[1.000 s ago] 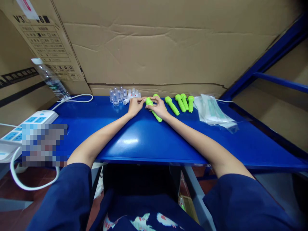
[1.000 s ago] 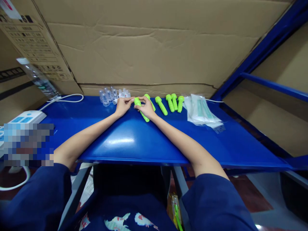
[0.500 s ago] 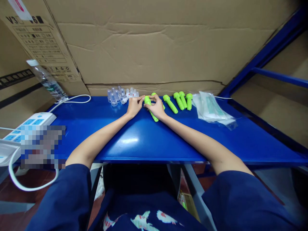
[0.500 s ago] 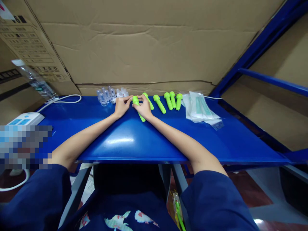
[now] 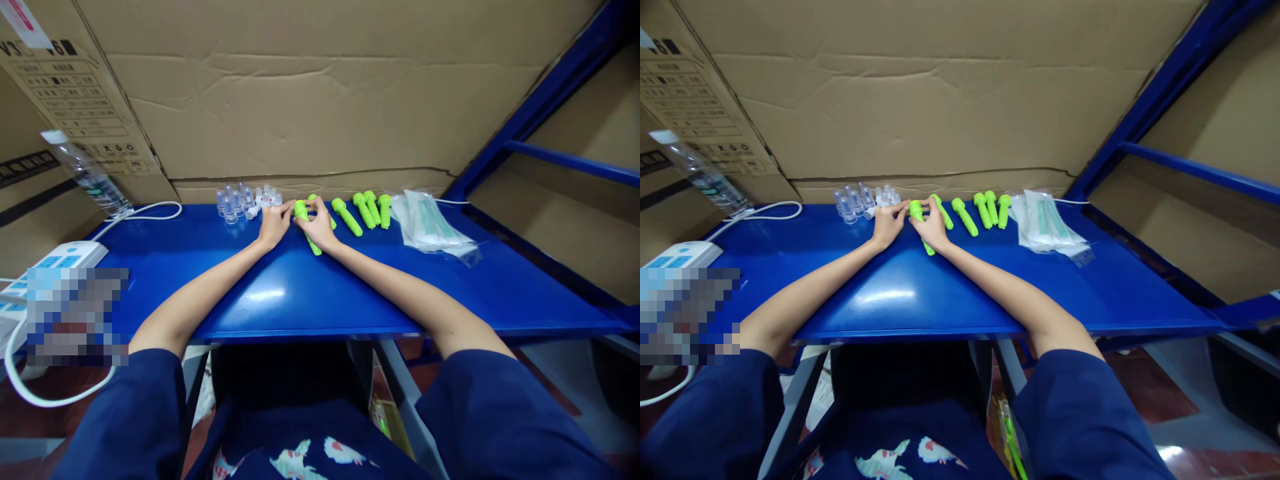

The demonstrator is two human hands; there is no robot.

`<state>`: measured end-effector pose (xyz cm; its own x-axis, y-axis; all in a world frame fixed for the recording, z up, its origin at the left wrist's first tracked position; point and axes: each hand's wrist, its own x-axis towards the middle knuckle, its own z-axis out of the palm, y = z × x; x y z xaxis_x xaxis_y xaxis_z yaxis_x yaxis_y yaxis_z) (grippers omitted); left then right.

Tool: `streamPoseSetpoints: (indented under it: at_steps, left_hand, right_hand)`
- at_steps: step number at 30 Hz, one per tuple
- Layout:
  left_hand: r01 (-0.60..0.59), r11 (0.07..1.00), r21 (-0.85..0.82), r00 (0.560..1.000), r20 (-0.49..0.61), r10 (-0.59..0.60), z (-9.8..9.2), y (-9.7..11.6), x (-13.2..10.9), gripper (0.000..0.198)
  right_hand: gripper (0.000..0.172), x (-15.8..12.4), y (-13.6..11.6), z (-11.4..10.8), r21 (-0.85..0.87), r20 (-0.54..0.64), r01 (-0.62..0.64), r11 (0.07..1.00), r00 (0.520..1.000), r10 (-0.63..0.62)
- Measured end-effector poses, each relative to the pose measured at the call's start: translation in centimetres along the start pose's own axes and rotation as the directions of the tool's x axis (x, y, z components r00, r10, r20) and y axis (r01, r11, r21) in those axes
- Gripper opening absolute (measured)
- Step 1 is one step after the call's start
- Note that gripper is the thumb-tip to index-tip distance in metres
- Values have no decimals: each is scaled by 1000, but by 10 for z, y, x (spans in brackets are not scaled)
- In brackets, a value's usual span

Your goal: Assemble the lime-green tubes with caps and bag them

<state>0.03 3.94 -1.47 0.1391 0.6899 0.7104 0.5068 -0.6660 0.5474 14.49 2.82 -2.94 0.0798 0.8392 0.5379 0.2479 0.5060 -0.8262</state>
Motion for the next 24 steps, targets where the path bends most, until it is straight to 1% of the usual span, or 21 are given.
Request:
streamPoseSetpoints:
  at_steps: [6,10,13,19,24]
  left_hand:
    - [-31,998,-54,1000,-8,30,2,-4,-2,28]
    - [-62,997,-55,998,-1,62,1,-3,-2,27]
    - [-78,996,-45,997,13,78,0,-3,-2,28]
    - [-153,988,-16,987,39,154,-1,-4,-1,30]
    - [-170,985,-9,985,37,170,-2,0,-1,27]
  right_hand:
    - [50,-1,1,1,41,-2,13,999,1000,-13]
    - [54,-2,-1,2,83,-11,21,996,1000,-20]
    - [54,-2,-1,1,92,-10,30,995,1000,-30]
    - [50,-2,0,0,26,-39,61,998,997,-60]
    - [54,-1,2,2,5,-84,45,999,995,-44]
